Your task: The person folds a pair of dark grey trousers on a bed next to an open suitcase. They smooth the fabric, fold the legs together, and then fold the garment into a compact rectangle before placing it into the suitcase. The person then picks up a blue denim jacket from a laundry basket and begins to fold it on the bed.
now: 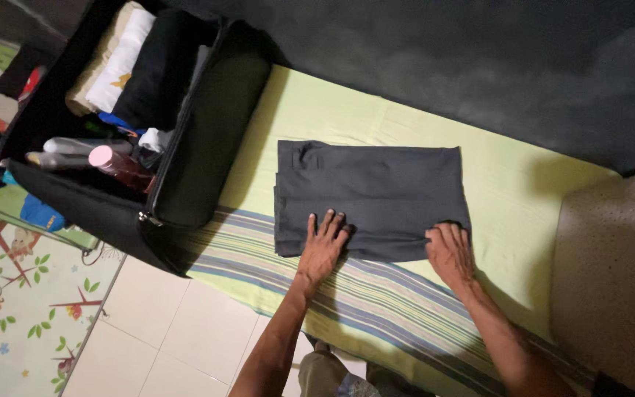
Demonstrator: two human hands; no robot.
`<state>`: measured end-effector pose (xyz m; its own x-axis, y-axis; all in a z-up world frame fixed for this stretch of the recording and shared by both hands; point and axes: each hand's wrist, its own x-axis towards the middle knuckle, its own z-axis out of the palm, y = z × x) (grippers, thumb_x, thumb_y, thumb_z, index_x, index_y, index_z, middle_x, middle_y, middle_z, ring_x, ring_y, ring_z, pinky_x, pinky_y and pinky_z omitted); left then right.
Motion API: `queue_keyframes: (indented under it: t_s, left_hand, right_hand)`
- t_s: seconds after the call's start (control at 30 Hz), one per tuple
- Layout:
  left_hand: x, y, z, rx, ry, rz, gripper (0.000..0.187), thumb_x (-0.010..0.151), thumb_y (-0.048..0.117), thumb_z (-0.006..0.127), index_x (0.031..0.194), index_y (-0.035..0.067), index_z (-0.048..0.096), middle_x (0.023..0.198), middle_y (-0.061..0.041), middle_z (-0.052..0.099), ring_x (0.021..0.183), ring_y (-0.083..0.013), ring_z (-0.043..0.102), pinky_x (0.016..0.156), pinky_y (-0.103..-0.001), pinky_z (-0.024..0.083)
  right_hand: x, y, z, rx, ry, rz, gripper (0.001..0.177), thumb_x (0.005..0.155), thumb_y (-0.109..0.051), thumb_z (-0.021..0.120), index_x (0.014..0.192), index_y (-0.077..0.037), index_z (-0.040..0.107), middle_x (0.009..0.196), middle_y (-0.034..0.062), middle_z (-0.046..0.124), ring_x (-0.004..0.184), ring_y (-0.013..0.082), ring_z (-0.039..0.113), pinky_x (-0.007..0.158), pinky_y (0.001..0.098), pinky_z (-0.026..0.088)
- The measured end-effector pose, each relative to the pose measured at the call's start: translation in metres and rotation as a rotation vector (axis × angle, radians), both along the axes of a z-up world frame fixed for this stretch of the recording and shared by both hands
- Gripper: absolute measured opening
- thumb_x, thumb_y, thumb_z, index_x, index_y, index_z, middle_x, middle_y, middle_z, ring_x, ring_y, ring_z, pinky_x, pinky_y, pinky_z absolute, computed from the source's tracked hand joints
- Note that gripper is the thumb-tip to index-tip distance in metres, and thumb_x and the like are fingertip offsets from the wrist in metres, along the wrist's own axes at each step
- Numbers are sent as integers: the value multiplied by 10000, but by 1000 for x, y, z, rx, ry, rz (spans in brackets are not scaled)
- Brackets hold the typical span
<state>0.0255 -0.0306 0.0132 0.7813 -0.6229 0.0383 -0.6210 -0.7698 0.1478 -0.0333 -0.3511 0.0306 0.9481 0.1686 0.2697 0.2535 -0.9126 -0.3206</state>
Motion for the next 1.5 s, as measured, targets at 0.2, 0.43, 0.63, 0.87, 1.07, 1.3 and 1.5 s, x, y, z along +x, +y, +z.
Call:
queue_keyframes:
  t_s: [0.2, 0.43, 0.63, 0.87, 1.07, 1.3, 1.5]
  left_hand:
    - [1, -3, -4, -10, 100, -11, 367, 939, 251, 546, 1284, 128, 572, 1589, -141, 430, 1554, -357, 285, 1262, -653, 108]
    - [14, -20, 47, -264, 268, 208, 727, 984, 629, 438, 1400, 37, 521, 1622, -237, 321, 1552, -447, 171, 1206, -692, 23]
    - [44, -47, 24, -230, 136, 330, 701, 1042, 532, 394, 1594, 100, 379, 1648, -233, 286, 1524, -475, 188, 1183, -707, 71]
    - [62, -6, 9, -222, 49, 409, 702, 1015, 477, 458, 1594, 92, 355, 1642, -241, 304, 1515, -453, 258, 1247, -574, 165]
    - [68, -8, 8, -223, 19, 492, 719, 1006, 472, 467, 1589, 68, 345, 1625, -274, 296, 1502, -449, 267, 1234, -567, 159]
    - [84, -11, -1, -128, 87, 668, 747, 984, 527, 428, 1584, 96, 321, 1659, -206, 232, 1530, -408, 180, 1174, -660, 123]
    - [88, -9, 3, -62, 120, 668, 778, 995, 570, 387, 1613, 109, 281, 1686, -170, 203, 1555, -409, 134, 1191, -676, 121]
  right_hand:
    - [-23, -25, -17, -41, -41, -85, 108, 832, -34, 644, 935, -57, 620, 975, 129, 577, 954, 338, 558, 864, 494, 430]
    - [12, -9, 2, 12, 20, -181, 71, 909, -115, 631, 966, -79, 652, 1032, 112, 621, 1009, 314, 577, 928, 484, 448]
    - [75, 69, 7, 26, 71, 6, 502, 1025, -278, 517, 1481, -69, 506, 1534, 183, 468, 1429, 381, 409, 1148, 557, 306]
    - [97, 65, -36, -107, 195, -102, 595, 1060, -444, 395, 1559, -120, 422, 1638, 151, 329, 1507, 369, 269, 1180, 598, 183]
    - [98, 13, -38, -135, 143, -283, 609, 1028, -402, 429, 1557, -101, 445, 1641, 183, 370, 1521, 382, 300, 1214, 592, 213]
    - [101, -12, -45, -190, 182, -405, 674, 1021, -415, 423, 1580, -38, 396, 1667, 178, 338, 1537, 359, 301, 1200, 628, 200]
    - [108, -28, -48, -115, 276, -518, 707, 1023, -422, 389, 1594, -10, 322, 1679, 199, 250, 1533, 424, 209, 1190, 667, 142]
